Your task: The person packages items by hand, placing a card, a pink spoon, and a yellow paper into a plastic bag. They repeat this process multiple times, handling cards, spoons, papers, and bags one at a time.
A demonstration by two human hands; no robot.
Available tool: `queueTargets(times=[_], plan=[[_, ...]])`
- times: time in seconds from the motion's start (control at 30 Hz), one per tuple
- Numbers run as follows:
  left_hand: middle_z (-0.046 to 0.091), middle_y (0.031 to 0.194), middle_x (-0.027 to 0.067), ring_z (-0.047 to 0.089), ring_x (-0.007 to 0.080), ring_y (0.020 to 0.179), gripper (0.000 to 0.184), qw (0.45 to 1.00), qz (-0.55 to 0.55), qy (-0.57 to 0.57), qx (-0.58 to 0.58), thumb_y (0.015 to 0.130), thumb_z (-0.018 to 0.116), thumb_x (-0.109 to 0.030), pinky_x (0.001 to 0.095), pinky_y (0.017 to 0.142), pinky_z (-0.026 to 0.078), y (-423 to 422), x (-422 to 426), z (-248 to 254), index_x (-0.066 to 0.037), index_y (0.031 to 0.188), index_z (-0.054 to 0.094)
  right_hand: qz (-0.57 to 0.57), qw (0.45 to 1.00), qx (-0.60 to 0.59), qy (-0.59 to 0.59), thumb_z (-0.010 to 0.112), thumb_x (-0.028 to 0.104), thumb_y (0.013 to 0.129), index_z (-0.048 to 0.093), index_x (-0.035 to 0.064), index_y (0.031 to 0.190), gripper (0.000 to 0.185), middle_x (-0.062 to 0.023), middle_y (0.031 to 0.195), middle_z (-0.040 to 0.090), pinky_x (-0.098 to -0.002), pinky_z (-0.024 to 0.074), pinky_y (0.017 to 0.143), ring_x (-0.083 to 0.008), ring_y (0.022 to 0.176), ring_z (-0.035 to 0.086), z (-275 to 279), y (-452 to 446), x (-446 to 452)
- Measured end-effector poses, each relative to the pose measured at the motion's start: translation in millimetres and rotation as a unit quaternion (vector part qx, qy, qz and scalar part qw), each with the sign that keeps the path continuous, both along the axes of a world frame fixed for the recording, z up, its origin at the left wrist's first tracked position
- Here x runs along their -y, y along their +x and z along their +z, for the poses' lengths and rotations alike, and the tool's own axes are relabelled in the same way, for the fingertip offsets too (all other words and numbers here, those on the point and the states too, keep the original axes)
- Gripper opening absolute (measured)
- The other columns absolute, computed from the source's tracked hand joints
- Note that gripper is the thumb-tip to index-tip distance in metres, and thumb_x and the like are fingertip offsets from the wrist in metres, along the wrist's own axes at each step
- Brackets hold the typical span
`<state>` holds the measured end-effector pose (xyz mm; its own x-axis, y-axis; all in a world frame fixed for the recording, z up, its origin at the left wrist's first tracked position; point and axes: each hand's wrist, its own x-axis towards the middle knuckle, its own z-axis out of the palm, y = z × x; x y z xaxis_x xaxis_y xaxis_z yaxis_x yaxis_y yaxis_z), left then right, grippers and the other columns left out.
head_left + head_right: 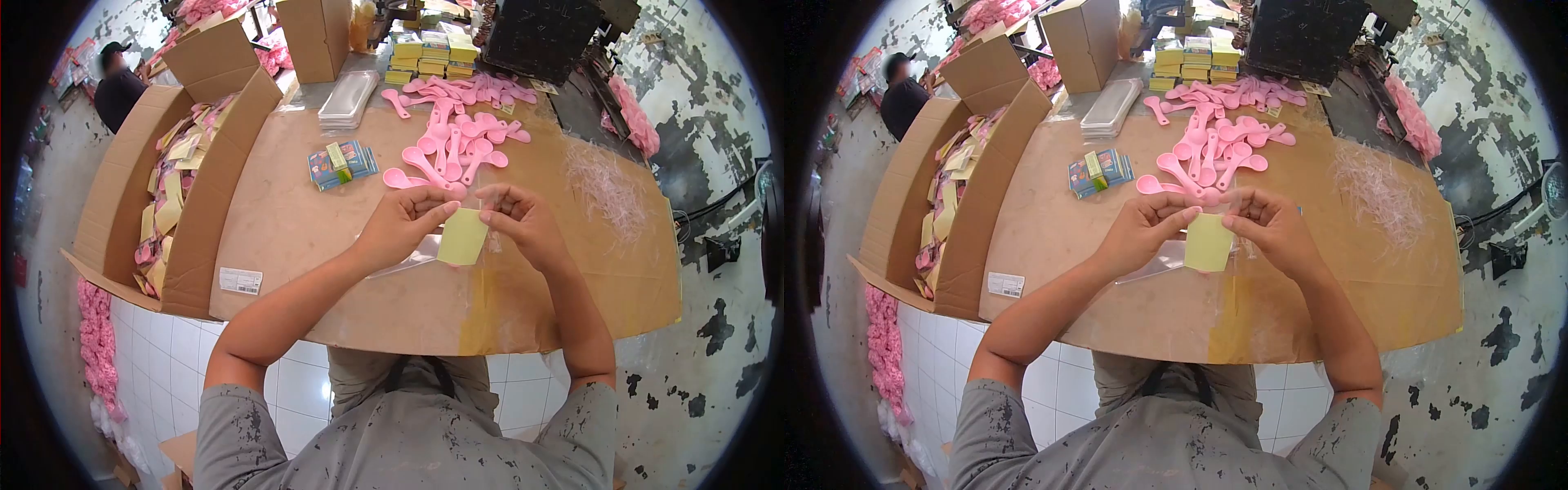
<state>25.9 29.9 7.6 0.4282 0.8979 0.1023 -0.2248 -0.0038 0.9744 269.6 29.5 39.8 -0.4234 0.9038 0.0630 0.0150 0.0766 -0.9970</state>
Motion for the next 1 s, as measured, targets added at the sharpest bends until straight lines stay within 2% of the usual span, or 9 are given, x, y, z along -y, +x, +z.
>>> queueTargets(times=[0.17, 0.27, 0.37, 0.47, 0.57, 0.67, 0.77, 0.87, 1.0], plan=[[0.074, 0.111, 0.0087, 0.071, 0.0137, 0.100, 0.027, 0.999, 0.027, 0.021, 0.003, 0.104, 0.066, -0.015, 0.0309, 0.088, 0.061, 1.4, -1.8, -9.6, 0.003, 0.123, 0.069, -0.028, 0.999, -0.020, -0.023, 0.071, 0.006, 0.097, 0.071, -0.0009, 0.115, 0.019, -0.0046, 0.105, 0.072, -0.0257, 0.0524, 0.086, -0.0096, 0.096, 0.067, -15.0, 0.7, 0.3], [0.075, 0.106, 0.0114, 0.073, 0.0140, 0.095, 0.029, 0.999, 0.040, 0.016, -0.012, 0.103, 0.066, -0.015, 0.0292, 0.085, 0.062, 0.5, -0.3, -3.9, 0.007, 0.121, 0.069, -0.049, 0.998, -0.041, -0.010, 0.071, 0.006, 0.097, 0.072, 0.0002, 0.112, 0.016, -0.0032, 0.101, 0.073, -0.0251, 0.0513, 0.081, -0.0077, 0.090, 0.065, -18.5, -1.5, 2.0], [0.075, 0.109, 0.0093, 0.072, 0.0146, 0.097, 0.024, 0.999, 0.036, 0.033, -0.018, 0.103, 0.065, -0.013, 0.0317, 0.086, 0.062, -0.4, -2.4, -9.9, 0.004, 0.120, 0.071, -0.066, 0.997, -0.036, -0.005, 0.071, 0.006, 0.097, 0.073, 0.0017, 0.110, 0.014, -0.0019, 0.098, 0.073, -0.0250, 0.0504, 0.078, -0.0072, 0.087, 0.064, -23.8, 1.0, 0.9], [0.076, 0.107, 0.0108, 0.072, 0.0131, 0.094, 0.026, 0.998, 0.051, 0.034, -0.013, 0.102, 0.066, -0.013, 0.0288, 0.084, 0.062, 2.0, -2.9, -12.8, 0.005, 0.120, 0.072, -0.060, 0.997, -0.050, -0.007, 0.072, 0.006, 0.095, 0.075, 0.0054, 0.106, 0.011, 0.0011, 0.098, 0.071, -0.0248, 0.0495, 0.076, -0.0072, 0.088, 0.063, -28.0, 4.3, -0.4], [0.075, 0.110, 0.0099, 0.072, 0.0130, 0.096, 0.027, 0.998, 0.032, 0.045, 0.009, 0.103, 0.065, -0.012, 0.0287, 0.085, 0.062, 2.8, -1.3, -5.4, 0.003, 0.125, 0.071, -0.064, 0.996, -0.062, -0.004, 0.070, 0.004, 0.096, 0.075, 0.0048, 0.105, 0.011, 0.0004, 0.100, 0.071, -0.0254, 0.0501, 0.077, -0.0080, 0.088, 0.063, -29.7, 5.0, -0.5], [0.073, 0.120, 0.0109, 0.071, 0.0172, 0.106, 0.025, 0.998, 0.006, 0.059, -0.020, 0.103, 0.063, -0.007, 0.0343, 0.092, 0.062, -4.4, -6.2, -9.7, 0.003, 0.125, 0.071, -0.073, 0.995, -0.073, 0.016, 0.068, 0.003, 0.096, 0.076, 0.0036, 0.105, 0.011, -0.0005, 0.100, 0.069, -0.0256, 0.0499, 0.077, -0.0087, 0.087, 0.062, -42.1, 9.4, -6.1], [0.073, 0.121, 0.0113, 0.071, 0.0177, 0.107, 0.025, 0.999, -0.002, 0.041, -0.018, 0.104, 0.062, -0.008, 0.0343, 0.093, 0.061, -5.6, -7.7, -10.1, 0.003, 0.125, 0.071, -0.067, 0.996, -0.036, 0.044, 0.062, -0.002, 0.095, 0.076, 0.0000, 0.109, 0.020, -0.0026, 0.098, 0.073, -0.0277, 0.0525, 0.082, -0.0098, 0.088, 0.065, -35.1, 10.6, -4.5], [0.073, 0.121, 0.0114, 0.071, 0.0175, 0.107, 0.025, 0.999, -0.019, -0.019, 0.032, 0.104, 0.062, -0.010, 0.0340, 0.093, 0.060, -8.1, -8.0, -7.6, 0.002, 0.124, 0.071, -0.032, 0.998, -0.051, 0.018, 0.066, 0.001, 0.096, 0.076, -0.0015, 0.108, 0.017, -0.0023, 0.098, 0.073, -0.0267, 0.0531, 0.081, -0.0095, 0.088, 0.066, -34.2, 17.8, -5.5], [0.073, 0.121, 0.0106, 0.071, 0.0160, 0.105, 0.025, 1.000, -0.004, -0.025, -0.012, 0.104, 0.063, -0.012, 0.0330, 0.091, 0.060, -2.9, -4.4, -3.8, 0.003, 0.123, 0.071, -0.038, 0.999, -0.003, 0.022, 0.071, 0.005, 0.096, 0.075, -0.0027, 0.109, 0.016, -0.0027, 0.098, 0.073, -0.0244, 0.0531, 0.077, -0.0080, 0.086, 0.066, -34.1, 14.0, -2.9]])
